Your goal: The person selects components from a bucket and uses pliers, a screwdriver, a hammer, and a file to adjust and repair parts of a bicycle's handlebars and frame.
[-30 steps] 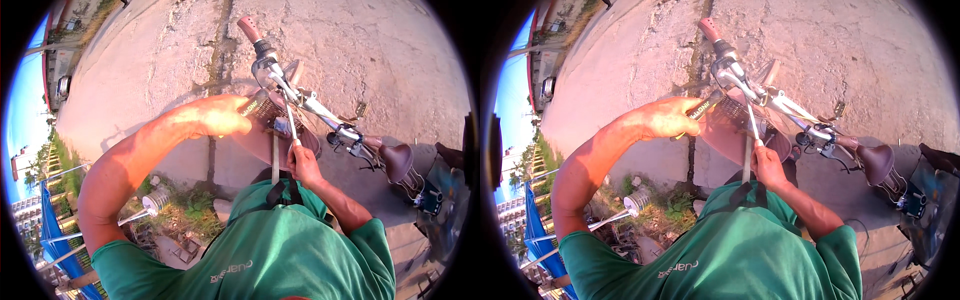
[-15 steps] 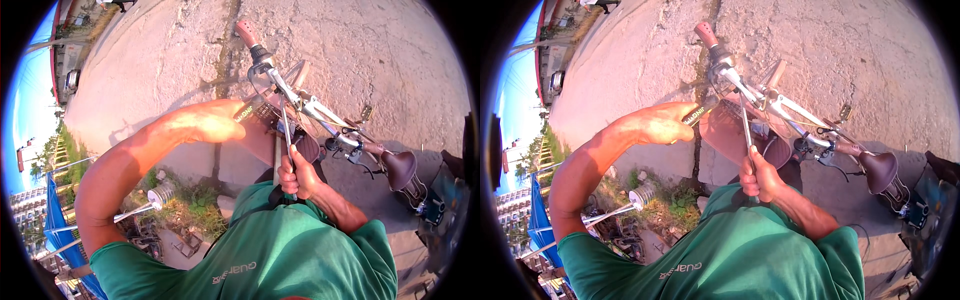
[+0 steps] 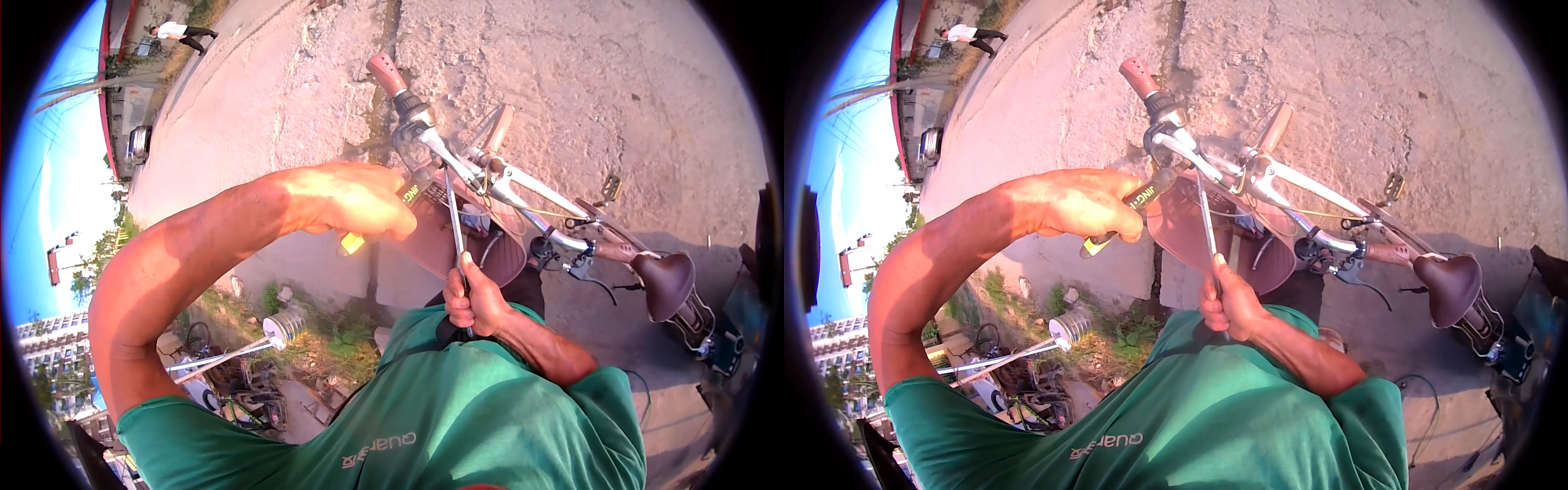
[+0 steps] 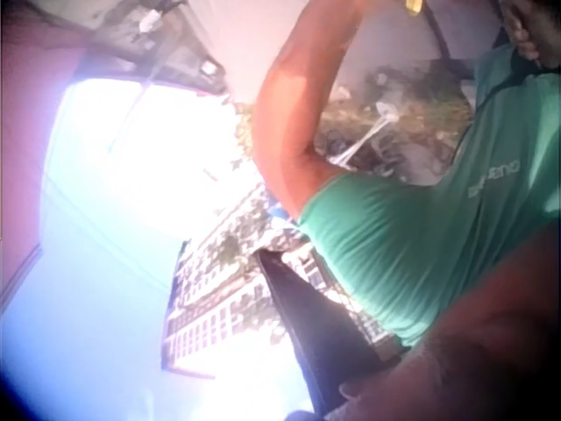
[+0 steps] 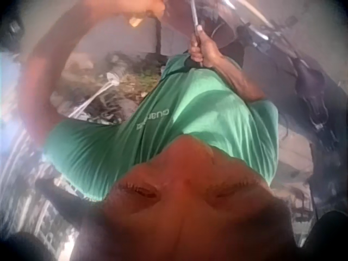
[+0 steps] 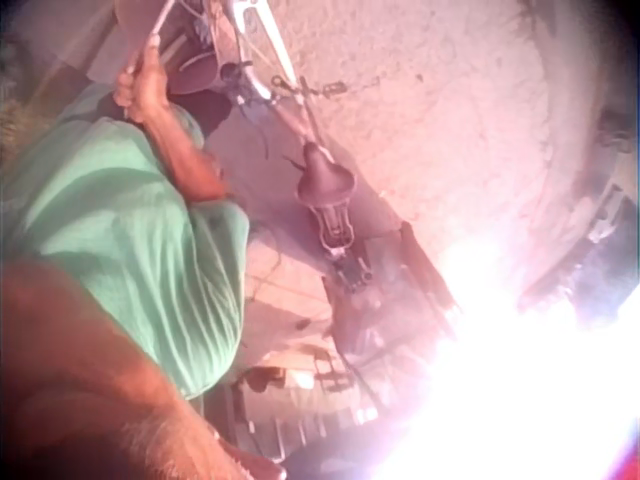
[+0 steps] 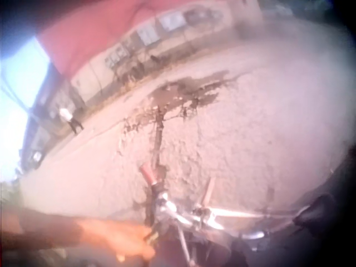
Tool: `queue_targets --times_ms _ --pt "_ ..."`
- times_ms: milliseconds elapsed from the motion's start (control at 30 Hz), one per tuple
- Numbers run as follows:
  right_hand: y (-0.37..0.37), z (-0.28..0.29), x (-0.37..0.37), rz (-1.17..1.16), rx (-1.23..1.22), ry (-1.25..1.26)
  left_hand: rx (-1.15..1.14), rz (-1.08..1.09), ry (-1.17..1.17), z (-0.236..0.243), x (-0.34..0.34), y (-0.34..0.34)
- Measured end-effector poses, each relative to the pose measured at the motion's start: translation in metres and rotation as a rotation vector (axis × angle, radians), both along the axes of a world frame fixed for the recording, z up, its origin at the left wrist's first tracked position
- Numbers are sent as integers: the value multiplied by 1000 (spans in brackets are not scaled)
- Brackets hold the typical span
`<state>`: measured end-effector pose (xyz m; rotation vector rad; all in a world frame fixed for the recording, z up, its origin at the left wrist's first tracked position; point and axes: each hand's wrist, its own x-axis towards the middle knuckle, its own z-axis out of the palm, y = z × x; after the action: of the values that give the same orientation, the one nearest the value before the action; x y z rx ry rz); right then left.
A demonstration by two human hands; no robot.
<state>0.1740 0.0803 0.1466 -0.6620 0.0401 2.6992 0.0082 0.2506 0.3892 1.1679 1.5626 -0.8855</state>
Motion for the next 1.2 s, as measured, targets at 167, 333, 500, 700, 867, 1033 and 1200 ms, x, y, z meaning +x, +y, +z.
queue_targets --times_ms 167,333,500,700,867,1033,1200 --pt "5 2 2 -7 14 -40 178 217 -121 -19 -15 -30" --pt "5 6 5 49 38 -137 394 500 -316 -35 -43 -64" --pt "3 -12 4 32 214 -296 354 442 -321 -49 -49 -61" --pt "-25 -40 51 125 644 -625 418 389 -365 -60 -68 -70" --pt "-32 -30 58 270 1009 -951 387 342 -328 -61 -68 -67" --pt "-75 -25 70 138 1215 -1113 358 263 -276 -62 -71 -66" --pt "-78 -42 52 301 1163 -1224 373 283 -242 -52 -59 -62"
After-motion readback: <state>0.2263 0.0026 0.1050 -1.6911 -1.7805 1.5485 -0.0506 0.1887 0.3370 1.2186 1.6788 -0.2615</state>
